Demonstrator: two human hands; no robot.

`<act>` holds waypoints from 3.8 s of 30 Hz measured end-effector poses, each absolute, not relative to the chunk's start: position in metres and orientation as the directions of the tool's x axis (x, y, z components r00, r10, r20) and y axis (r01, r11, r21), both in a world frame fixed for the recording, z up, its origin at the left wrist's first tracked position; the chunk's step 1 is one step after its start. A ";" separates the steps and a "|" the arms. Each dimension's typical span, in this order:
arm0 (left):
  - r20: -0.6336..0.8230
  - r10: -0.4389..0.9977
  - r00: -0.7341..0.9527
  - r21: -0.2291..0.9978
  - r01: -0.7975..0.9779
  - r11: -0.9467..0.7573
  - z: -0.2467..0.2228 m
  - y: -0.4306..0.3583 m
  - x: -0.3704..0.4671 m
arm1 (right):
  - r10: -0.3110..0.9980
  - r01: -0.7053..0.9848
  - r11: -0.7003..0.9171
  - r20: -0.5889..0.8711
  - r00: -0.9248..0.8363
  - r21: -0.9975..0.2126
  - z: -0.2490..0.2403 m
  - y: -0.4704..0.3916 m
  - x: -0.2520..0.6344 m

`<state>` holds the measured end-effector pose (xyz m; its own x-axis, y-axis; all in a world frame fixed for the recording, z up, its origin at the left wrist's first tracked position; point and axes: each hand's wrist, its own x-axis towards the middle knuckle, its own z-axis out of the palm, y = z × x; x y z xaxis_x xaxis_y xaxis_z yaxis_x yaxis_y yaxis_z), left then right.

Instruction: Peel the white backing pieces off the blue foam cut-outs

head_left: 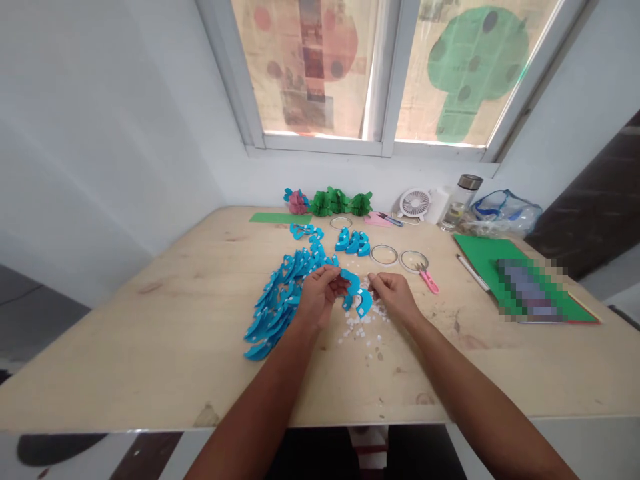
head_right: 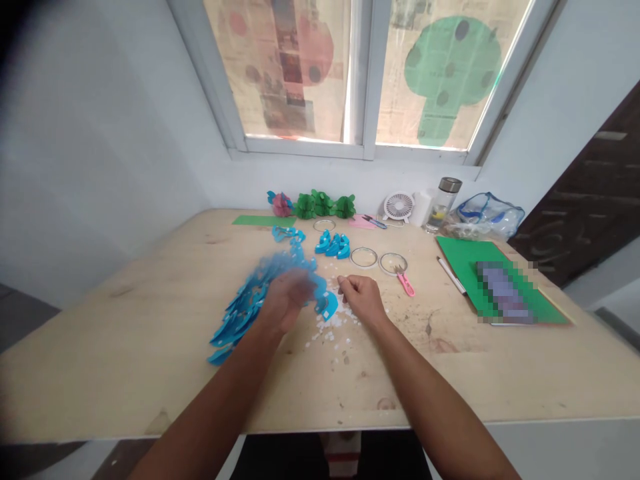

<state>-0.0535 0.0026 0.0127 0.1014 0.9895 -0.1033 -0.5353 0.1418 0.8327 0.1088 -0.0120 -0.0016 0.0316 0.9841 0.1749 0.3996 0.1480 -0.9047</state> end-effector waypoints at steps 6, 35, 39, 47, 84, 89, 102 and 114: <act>-0.013 0.998 0.064 0.913 -0.407 0.037 0.013 0.003 -0.052 | 0.962 0.118 0.148 0.115 -0.248 -0.982 0.012 -0.018 0.101; -0.151 0.967 0.203 0.944 -0.260 0.202 0.001 0.006 -0.047 | 0.999 -0.010 0.034 0.034 0.006 -0.999 -0.006 -0.011 0.097; -0.095 0.978 0.183 0.967 -0.216 0.135 -0.001 0.000 -0.042 | 0.998 -0.003 0.061 0.061 -0.010 -0.998 -0.006 -0.011 0.098; -0.146 0.987 0.069 0.929 -0.333 0.161 0.004 -0.002 -0.043 | 0.999 -0.012 0.005 0.005 -0.034 -1.000 0.000 -0.013 0.097; 0.288 0.952 0.100 0.946 0.126 -0.299 -0.001 -0.005 -0.041 | 0.976 0.348 0.183 0.211 0.044 -0.919 -0.010 -0.013 0.099; 0.277 0.955 0.110 0.948 0.131 -0.290 -0.001 -0.004 -0.042 | 0.976 0.374 0.184 0.214 0.038 -0.909 -0.012 -0.012 0.099; 0.248 0.963 0.105 0.960 0.110 -0.259 0.000 -0.004 -0.041 | 0.988 0.303 0.129 0.149 0.045 -0.944 -0.011 -0.010 0.100; 0.281 0.956 0.089 0.943 0.162 -0.292 0.005 -0.008 -0.040 | 0.991 0.282 0.115 0.129 0.032 -0.952 -0.009 -0.011 0.099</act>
